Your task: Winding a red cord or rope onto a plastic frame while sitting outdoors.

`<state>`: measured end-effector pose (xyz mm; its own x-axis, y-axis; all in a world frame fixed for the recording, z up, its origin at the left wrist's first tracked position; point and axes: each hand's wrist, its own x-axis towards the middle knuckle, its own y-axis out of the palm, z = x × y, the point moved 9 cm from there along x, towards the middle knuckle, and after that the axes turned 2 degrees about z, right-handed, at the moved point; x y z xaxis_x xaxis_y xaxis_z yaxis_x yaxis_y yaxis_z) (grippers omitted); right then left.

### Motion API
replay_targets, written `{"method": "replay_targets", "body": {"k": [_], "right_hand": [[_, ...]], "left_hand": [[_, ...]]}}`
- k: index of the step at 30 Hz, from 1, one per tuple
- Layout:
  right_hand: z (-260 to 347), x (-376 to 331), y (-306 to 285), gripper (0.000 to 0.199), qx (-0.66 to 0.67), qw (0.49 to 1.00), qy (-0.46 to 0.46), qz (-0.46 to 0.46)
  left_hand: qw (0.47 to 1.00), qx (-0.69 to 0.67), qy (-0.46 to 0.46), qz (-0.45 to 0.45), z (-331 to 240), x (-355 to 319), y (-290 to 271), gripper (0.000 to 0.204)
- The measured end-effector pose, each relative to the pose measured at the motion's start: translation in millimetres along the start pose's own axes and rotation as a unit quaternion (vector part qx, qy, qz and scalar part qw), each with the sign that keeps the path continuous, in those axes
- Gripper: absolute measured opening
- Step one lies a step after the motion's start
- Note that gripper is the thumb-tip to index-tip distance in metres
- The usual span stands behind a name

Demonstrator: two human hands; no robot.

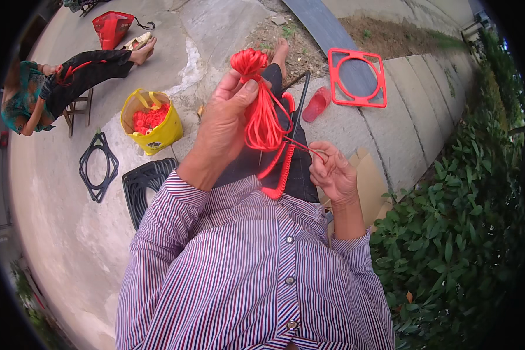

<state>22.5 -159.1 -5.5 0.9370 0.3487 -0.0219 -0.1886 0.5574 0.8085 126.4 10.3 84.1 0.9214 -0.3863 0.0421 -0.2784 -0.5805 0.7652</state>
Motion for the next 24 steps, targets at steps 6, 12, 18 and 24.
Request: {"method": "replay_targets", "body": {"k": [6,12,18,24], "right_hand": [[0.4,19.3,-63.9,0.029,-0.38,0.895,0.144,-0.187],[-20.6,27.1,-17.9,0.036,-0.536,0.836,0.115,-0.023],[1.0,10.3,-44.0,0.035,-0.46,0.875,0.085,-0.127],[-17.9,7.8,-41.2,0.033,-0.396,0.882,0.204,-0.156]], "left_hand": [[0.635,0.701,-0.096,0.31,58.2,-24.6,-17.2,0.033],[0.767,0.602,-0.177,0.132,97.6,-30.1,-32.3,0.024],[0.744,0.647,-0.032,0.163,88.9,-21.2,-15.0,0.02],[0.669,0.715,-0.043,0.196,86.9,-18.4,-6.8,0.018]]}}
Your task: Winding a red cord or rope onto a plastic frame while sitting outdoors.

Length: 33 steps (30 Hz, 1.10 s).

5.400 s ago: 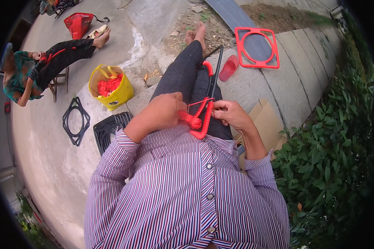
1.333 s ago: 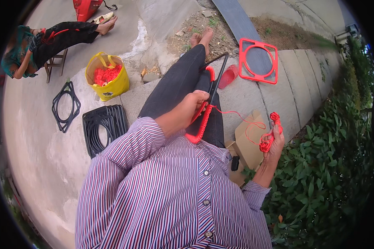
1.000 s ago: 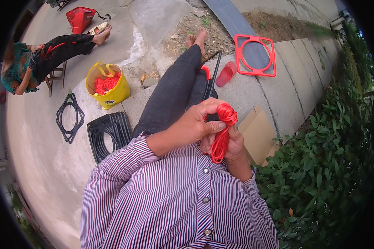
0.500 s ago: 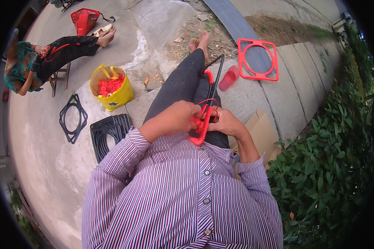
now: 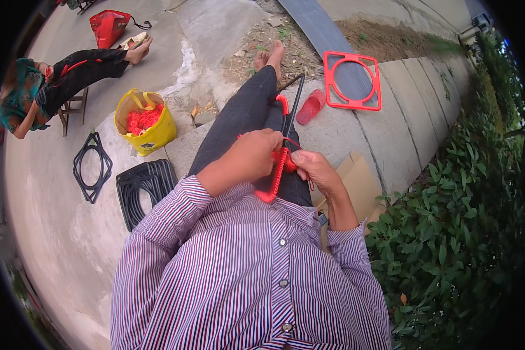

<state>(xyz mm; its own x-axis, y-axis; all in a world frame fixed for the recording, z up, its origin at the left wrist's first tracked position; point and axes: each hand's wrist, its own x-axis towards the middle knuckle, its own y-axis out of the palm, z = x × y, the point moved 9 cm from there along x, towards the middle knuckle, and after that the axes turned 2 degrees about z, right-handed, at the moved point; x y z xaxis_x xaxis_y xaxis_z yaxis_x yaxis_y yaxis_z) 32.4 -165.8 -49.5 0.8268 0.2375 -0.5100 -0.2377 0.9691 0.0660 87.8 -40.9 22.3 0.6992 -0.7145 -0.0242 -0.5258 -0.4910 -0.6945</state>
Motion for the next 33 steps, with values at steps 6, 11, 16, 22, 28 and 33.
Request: {"method": "replay_targets", "body": {"k": [6,11,16,22,28,33], "right_hand": [[3.2,0.8,-4.0,0.036,-0.023,0.999,-0.032,-0.035],[-26.1,1.6,-20.3,0.032,0.049,0.998,0.026,0.006],[-17.3,4.1,-11.7,0.029,0.073,0.997,-0.003,-0.036],[15.5,-9.9,-51.9,0.028,-0.05,0.964,-0.197,-0.169],[45.6,-85.0,-131.0,0.035,0.354,0.849,-0.355,-0.167],[46.8,-172.7,-188.0,0.036,0.419,0.773,-0.469,-0.084]], "left_hand": [[0.993,0.035,0.082,-0.078,-14.7,-3.2,0.3,0.018],[0.996,0.025,0.039,-0.078,-13.5,-4.6,1.9,0.016],[0.994,-0.008,0.033,-0.101,-6.9,-4.1,12.6,0.016],[0.978,0.013,0.128,-0.162,-21.6,-9.3,-6.3,0.022],[0.86,-0.438,-0.153,-0.21,77.8,11.6,28.2,0.031],[0.692,-0.683,-0.227,0.054,48.5,15.9,87.9,0.023]]}}
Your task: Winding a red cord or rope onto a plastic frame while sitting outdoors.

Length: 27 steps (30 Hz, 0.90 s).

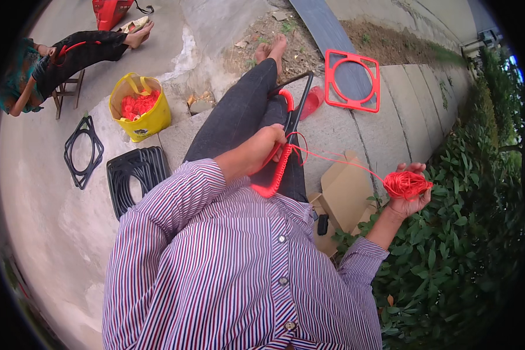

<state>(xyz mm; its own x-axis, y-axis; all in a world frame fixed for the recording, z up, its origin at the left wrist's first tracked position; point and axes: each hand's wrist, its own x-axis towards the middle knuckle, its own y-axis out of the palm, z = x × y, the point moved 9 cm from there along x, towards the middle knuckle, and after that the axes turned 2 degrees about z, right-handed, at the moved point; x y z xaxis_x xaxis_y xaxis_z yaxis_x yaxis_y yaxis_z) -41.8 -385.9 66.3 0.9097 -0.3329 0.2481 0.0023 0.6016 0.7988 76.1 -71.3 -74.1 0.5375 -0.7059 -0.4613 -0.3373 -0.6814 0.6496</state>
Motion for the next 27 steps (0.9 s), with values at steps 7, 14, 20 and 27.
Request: {"method": "replay_targets", "body": {"k": [7,14,20,27], "right_hand": [[-68.7,-27.1,-37.1,0.007,-0.095,0.984,0.033,-0.146],[-215.5,-44.5,50.7,0.016,-0.407,0.853,0.324,0.031],[-156.9,-37.7,116.2,0.019,-0.227,0.943,0.241,-0.002],[-161.6,-50.3,141.5,0.022,-0.233,0.933,0.273,-0.011]], "left_hand": [[0.991,0.132,0.029,-0.017,7.1,-4.6,5.6,0.025],[0.994,0.106,0.006,-0.03,18.0,-18.1,1.6,0.035],[0.998,0.059,-0.009,-0.027,20.3,-17.4,2.1,0.029],[0.997,0.074,-0.011,0.0,21.2,-8.7,-1.4,0.034]]}}
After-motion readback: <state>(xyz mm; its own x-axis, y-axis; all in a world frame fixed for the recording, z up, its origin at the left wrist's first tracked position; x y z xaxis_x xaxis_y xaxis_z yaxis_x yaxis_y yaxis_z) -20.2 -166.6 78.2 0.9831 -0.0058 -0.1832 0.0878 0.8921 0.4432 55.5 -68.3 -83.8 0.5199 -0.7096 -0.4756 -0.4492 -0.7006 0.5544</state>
